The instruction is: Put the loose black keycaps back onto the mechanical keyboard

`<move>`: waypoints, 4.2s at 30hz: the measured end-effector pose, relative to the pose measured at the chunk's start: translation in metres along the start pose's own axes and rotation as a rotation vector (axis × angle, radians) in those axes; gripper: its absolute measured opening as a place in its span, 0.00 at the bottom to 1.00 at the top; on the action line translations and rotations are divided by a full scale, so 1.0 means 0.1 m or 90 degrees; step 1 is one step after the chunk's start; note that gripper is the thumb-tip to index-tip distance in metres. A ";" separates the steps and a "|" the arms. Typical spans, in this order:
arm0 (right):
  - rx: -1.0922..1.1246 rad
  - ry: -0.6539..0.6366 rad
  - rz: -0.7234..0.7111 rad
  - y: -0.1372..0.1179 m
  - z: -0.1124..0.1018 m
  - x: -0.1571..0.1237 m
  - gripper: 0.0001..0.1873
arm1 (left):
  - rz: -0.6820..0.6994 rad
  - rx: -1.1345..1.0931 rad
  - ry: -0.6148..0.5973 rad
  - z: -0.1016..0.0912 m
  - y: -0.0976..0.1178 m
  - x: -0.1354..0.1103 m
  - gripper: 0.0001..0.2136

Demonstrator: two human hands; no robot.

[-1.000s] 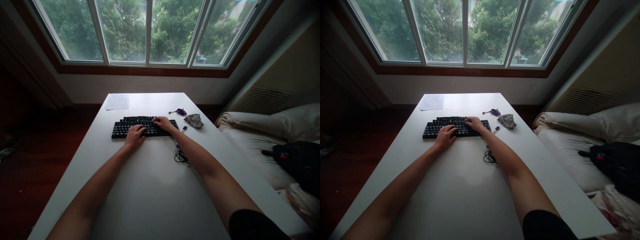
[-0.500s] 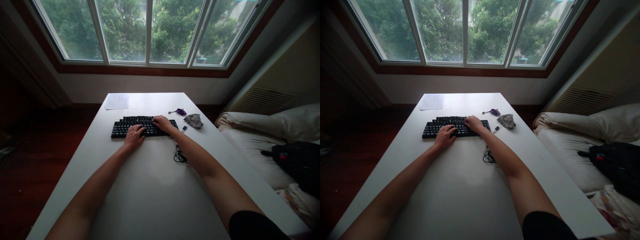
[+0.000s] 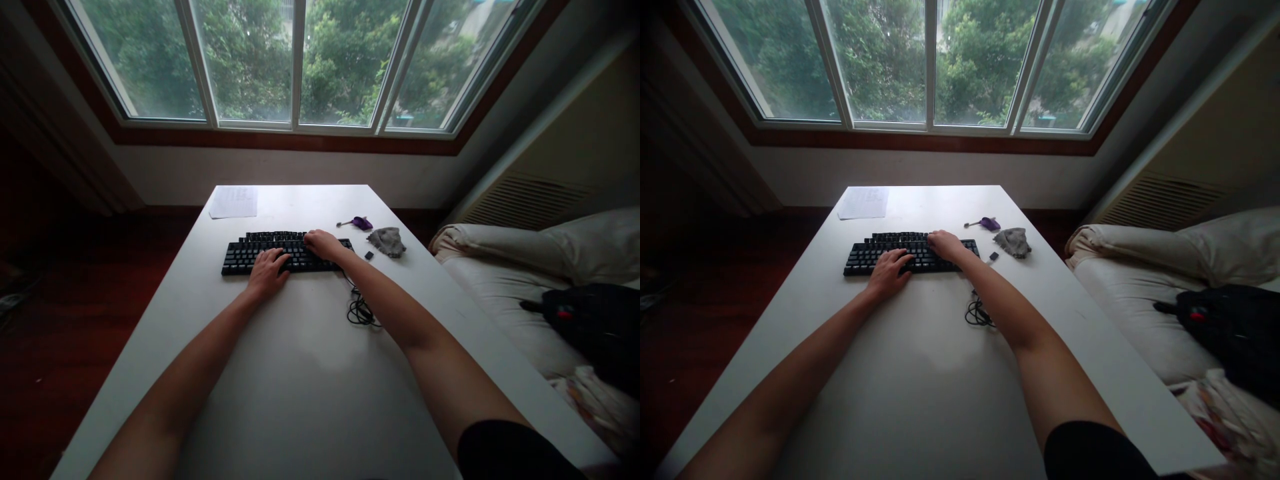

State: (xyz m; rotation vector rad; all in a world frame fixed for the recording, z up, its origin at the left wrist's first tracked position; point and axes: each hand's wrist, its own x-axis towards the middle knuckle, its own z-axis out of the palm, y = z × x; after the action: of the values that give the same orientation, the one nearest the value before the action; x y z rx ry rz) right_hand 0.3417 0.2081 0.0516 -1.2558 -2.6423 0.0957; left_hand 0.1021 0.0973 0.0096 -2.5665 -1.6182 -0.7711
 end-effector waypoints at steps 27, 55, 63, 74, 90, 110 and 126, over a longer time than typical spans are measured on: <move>-0.087 0.080 0.024 -0.45 0.15 -0.37 0.19 | 0.001 0.017 0.012 0.02 0.03 -0.01 0.23; 0.029 0.019 0.304 0.01 0.29 0.62 0.11 | 0.010 0.009 0.003 0.00 -0.04 0.01 0.24; 0.073 0.091 0.232 0.10 0.26 0.58 0.08 | 0.005 0.008 0.002 -0.01 -0.03 0.00 0.24; 0.309 0.020 0.080 0.12 0.15 0.35 0.13 | 0.000 0.003 0.000 -0.01 -0.03 -0.01 0.24; 0.290 -0.089 0.133 0.05 0.17 0.46 0.14 | 0.003 0.012 -0.003 -0.01 -0.02 0.00 0.24; 0.160 0.037 0.108 -0.25 0.21 0.28 0.11 | 0.005 0.006 0.001 -0.01 -0.01 -0.01 0.23; 0.195 0.074 0.108 -0.10 0.21 0.20 0.12 | 0.016 0.030 0.004 -0.01 -0.02 -0.01 0.23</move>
State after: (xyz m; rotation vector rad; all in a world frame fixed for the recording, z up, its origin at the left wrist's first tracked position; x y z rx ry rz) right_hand 0.3167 0.2180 0.0356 -1.3293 -2.3101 0.4240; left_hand 0.1002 0.0973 0.0096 -2.5437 -1.5803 -0.7301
